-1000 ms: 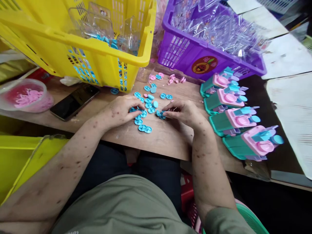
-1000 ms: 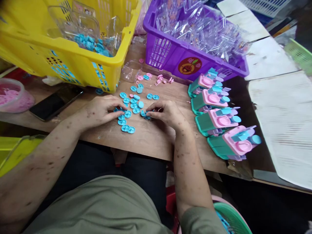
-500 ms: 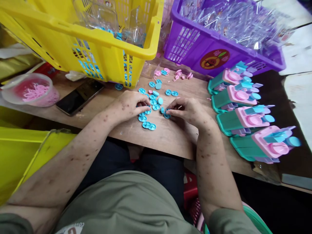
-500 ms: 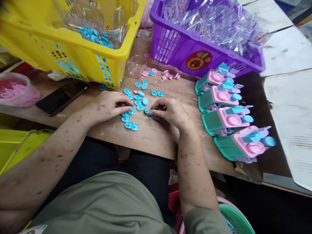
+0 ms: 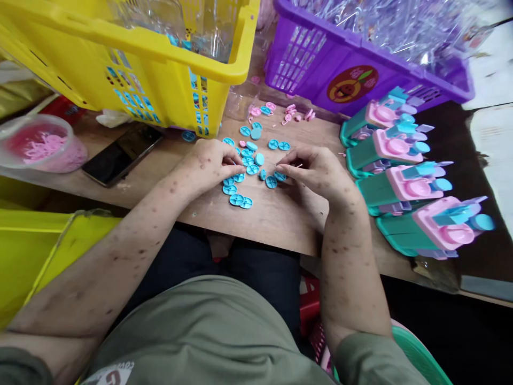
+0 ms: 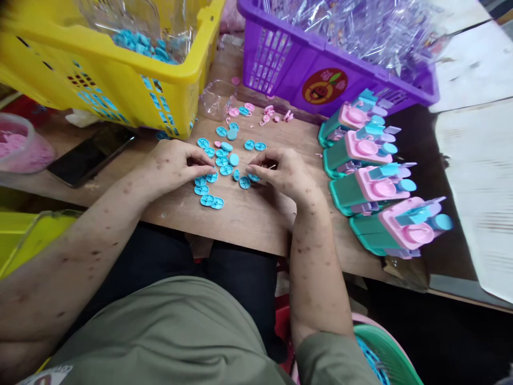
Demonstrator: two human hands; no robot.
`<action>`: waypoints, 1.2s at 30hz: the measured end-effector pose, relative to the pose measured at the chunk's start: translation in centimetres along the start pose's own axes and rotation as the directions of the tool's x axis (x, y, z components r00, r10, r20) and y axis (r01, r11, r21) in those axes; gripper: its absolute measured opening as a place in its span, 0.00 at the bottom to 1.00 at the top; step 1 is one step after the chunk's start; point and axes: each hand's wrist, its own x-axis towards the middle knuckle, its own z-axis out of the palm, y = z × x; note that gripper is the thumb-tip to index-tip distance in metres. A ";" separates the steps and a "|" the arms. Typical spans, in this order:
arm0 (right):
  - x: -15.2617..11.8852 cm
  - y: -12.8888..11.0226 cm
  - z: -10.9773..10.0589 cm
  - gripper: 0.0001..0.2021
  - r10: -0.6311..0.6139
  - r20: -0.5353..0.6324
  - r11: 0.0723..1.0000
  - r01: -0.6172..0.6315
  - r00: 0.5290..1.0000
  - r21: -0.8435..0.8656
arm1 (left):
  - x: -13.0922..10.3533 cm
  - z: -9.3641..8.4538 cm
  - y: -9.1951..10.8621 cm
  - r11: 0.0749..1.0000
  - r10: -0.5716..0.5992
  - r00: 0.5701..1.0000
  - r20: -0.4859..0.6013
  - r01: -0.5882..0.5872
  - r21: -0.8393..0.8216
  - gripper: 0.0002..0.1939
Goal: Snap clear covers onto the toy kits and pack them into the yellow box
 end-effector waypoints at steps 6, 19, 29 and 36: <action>0.0 0.8 -0.1 0.19 0.067 -0.035 0.996 -0.065 0.997 0.053 | -0.4 0.6 0.5 0.997 0.002 1.000 -0.025 0.000 0.080 0.05; 0.2 1.7 -0.2 0.17 0.046 0.020 0.999 -0.045 0.999 -0.018 | -0.3 1.4 -0.7 0.913 0.244 0.969 0.029 -0.239 0.331 0.03; 0.4 2.9 -0.1 0.16 -0.007 0.000 0.992 0.007 1.000 -0.123 | -1.0 1.7 -0.8 0.932 0.233 0.972 -0.032 -0.213 0.293 0.07; 0.2 2.3 -0.1 0.24 -0.068 -0.083 0.988 0.055 0.994 -0.142 | -0.4 1.9 -0.5 0.923 0.216 0.976 -0.036 -0.192 0.335 0.03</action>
